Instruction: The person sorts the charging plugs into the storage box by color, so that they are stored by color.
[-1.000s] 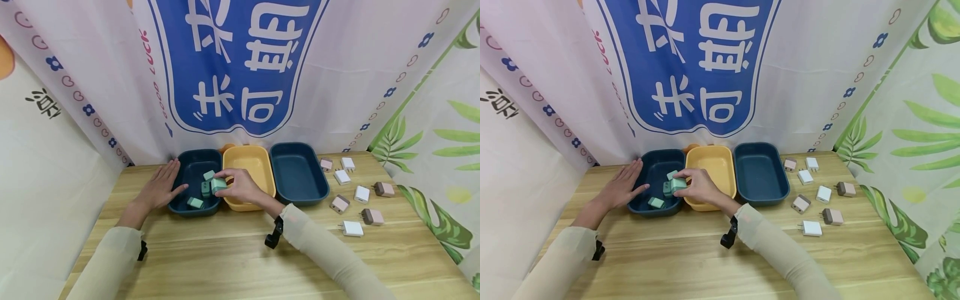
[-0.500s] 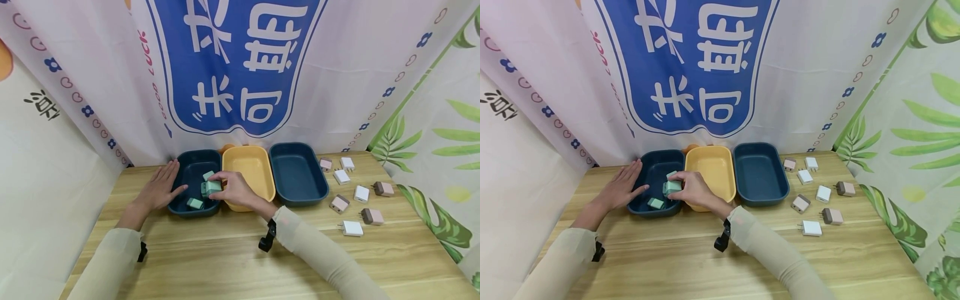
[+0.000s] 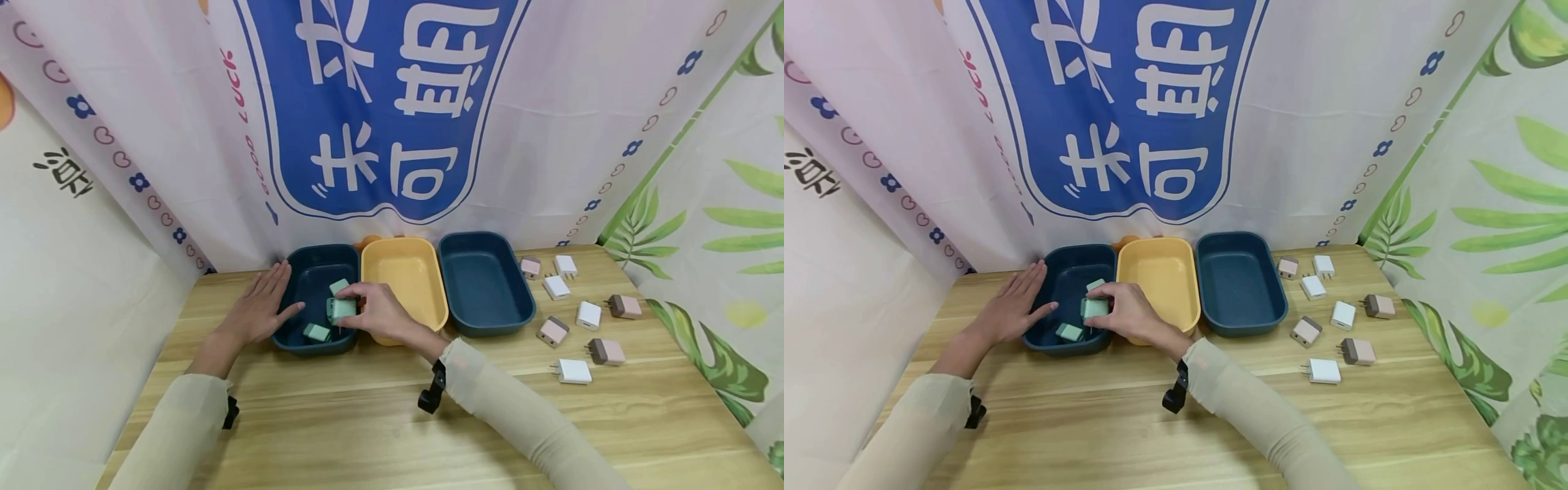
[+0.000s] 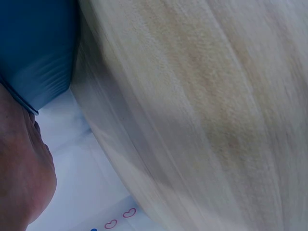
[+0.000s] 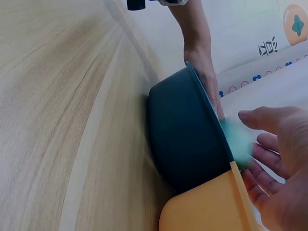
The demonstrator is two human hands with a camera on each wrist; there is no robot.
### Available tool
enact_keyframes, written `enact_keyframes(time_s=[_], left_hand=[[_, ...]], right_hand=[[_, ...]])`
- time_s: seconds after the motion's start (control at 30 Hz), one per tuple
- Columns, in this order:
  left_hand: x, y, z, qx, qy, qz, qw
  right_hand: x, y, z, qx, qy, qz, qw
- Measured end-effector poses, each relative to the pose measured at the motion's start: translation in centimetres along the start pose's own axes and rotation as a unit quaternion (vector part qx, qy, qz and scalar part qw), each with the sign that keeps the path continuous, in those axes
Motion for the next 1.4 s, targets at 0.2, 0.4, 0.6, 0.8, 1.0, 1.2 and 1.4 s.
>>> enact_keyframes(time_s=[0.2, 0.4, 0.6, 0.8, 1.0, 1.2, 1.4], left_hand=[[0.1, 0.0, 0.0, -0.002, -0.003, 0.003, 1.0], [0.2, 0.0, -0.2, -0.005, -0.003, 0.005, 1.0], [0.1, 0.4, -1.0, -0.008, 0.008, 0.008, 0.9999], [0.0, 2.0, -1.7, -0.007, 0.02, 0.017, 0.9996], [0.2, 4.4, -2.2, 0.002, 0.029, 0.031, 0.9991], [0.4, 7.0, -2.4, 0.003, 0.028, 0.046, 0.9986], [0.1, 9.4, -2.5, 0.006, 0.037, 0.06, 0.9975]], right_hand=[[-0.3, -0.1, -0.6, 0.003, 0.002, 0.003, 1.0], [-0.7, -0.1, -1.2, -0.006, -0.005, 0.0, 1.0], [-1.5, 0.1, -2.4, -0.019, -0.003, 0.006, 1.0], [-2.4, 0.2, -4.1, -0.024, -0.002, -0.004, 1.0], [-3.3, 0.6, -5.8, -0.031, -0.004, -0.007, 0.999], [-4.4, 0.7, -7.5, -0.037, -0.007, -0.005, 0.999], [-5.6, 0.6, -9.1, -0.059, -0.011, -0.017, 0.998]])
Point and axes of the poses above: each hand's wrist, its own x-axis towards the middle knuckle, its own z-axis out of the palm, y = z × x, the point moved 8 cm from there along x, towards the middle knuckle, and after that the axes turned 9 degrees about -z, right-handed, at the moved point
